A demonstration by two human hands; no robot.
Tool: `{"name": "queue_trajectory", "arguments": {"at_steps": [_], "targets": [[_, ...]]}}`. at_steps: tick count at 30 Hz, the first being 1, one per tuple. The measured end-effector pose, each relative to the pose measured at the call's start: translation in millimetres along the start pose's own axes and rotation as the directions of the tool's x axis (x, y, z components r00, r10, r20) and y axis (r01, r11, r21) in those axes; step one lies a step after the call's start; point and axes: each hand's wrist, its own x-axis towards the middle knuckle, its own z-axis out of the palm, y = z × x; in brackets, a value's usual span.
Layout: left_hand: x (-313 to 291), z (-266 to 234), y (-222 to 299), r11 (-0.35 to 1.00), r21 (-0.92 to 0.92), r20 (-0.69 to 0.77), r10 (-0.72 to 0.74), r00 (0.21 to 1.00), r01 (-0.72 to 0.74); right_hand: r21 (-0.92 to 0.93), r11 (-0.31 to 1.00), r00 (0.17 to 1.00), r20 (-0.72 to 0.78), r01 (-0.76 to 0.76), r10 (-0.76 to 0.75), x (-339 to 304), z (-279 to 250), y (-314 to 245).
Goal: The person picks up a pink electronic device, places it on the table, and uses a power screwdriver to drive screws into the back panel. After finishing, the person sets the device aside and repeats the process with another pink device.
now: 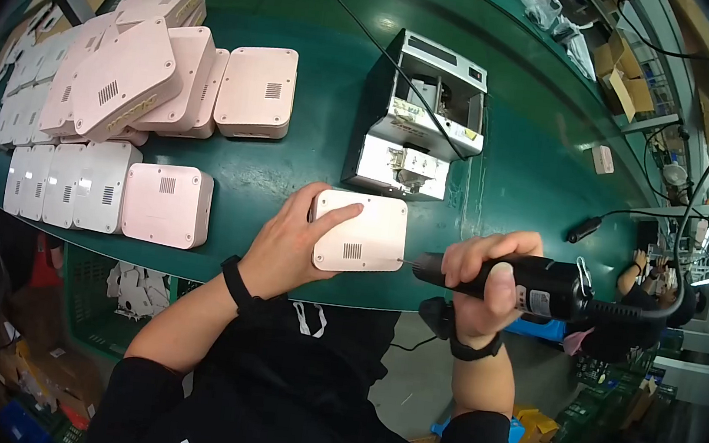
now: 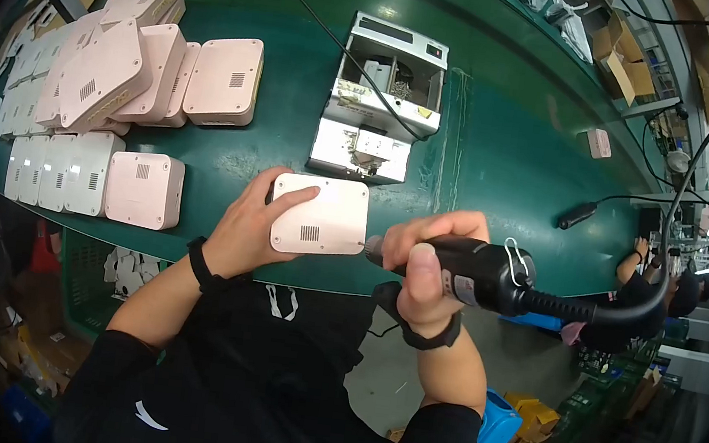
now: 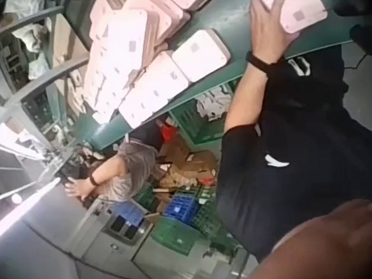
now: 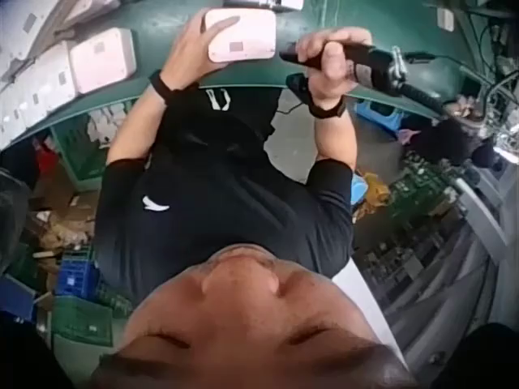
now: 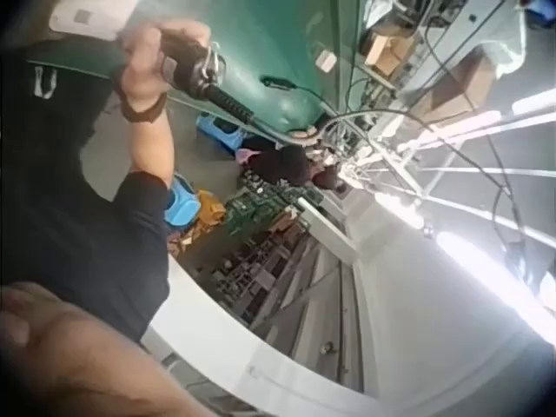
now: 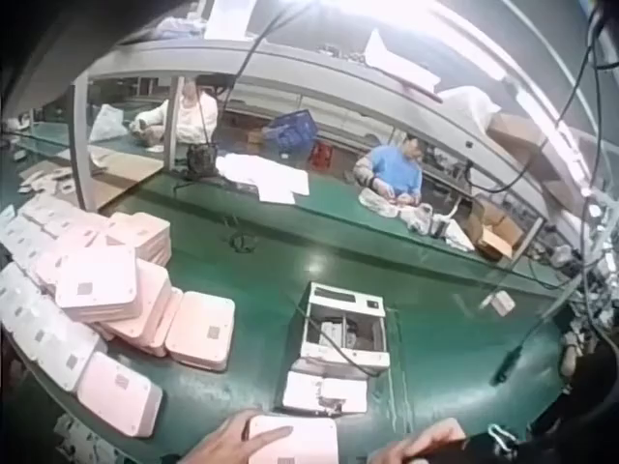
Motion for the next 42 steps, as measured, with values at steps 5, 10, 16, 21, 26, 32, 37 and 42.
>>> {"name": "queue_trajectory", "arguments": {"at_steps": [5,10,16,21,26,32,37,42], "targets": [[0.5,0.1,0.4,1.000,-0.013,-0.014,0.001,1.000,-0.002,0.074,0.997,1.000,-0.030,0.007,-0.004,-5.1,-2.8,11.0],[1.9,-2.5,-2.4,1.000,-0.017,-0.012,0.004,1.000,-0.004,0.076,0.997,1.000,0.027,0.007,-0.009,-3.1,0.5,13.5],[2.1,-0.8,-0.7,1.000,-0.010,-0.011,-0.019,1.000,0.019,0.022,0.999,0.999,0.033,-0.044,0.043,31.3,11.2,0.8],[-0.7,-2.5,1.8,1.000,-0.002,-0.005,-0.015,1.000,0.015,0.076,0.983,0.985,-0.067,0.166,-0.161,76.4,24.7,1.8],[-2.3,-0.1,-1.3,1.000,-0.009,-0.012,-0.013,1.000,0.013,-0.005,0.998,0.997,-0.047,0.061,-0.061,84.1,26.3,6.0],[-2.8,-1.4,-4.3,0.998,-0.042,0.000,-0.039,0.999,0.039,0.145,0.989,0.998,0.048,-0.034,0.027,32.3,28.4,-10.0],[-1.0,2.0,-6.6,0.999,-0.033,-0.015,-0.018,1.000,0.017,0.114,0.993,0.991,0.134,-0.030,0.014,9.9,37.6,-20.0],[-3.5,-8.4,0.8,0.998,0.036,-0.054,0.050,0.997,-0.049,0.098,0.994,0.992,0.120,-0.057,0.045,4.6,35.9,-22.8]]}}
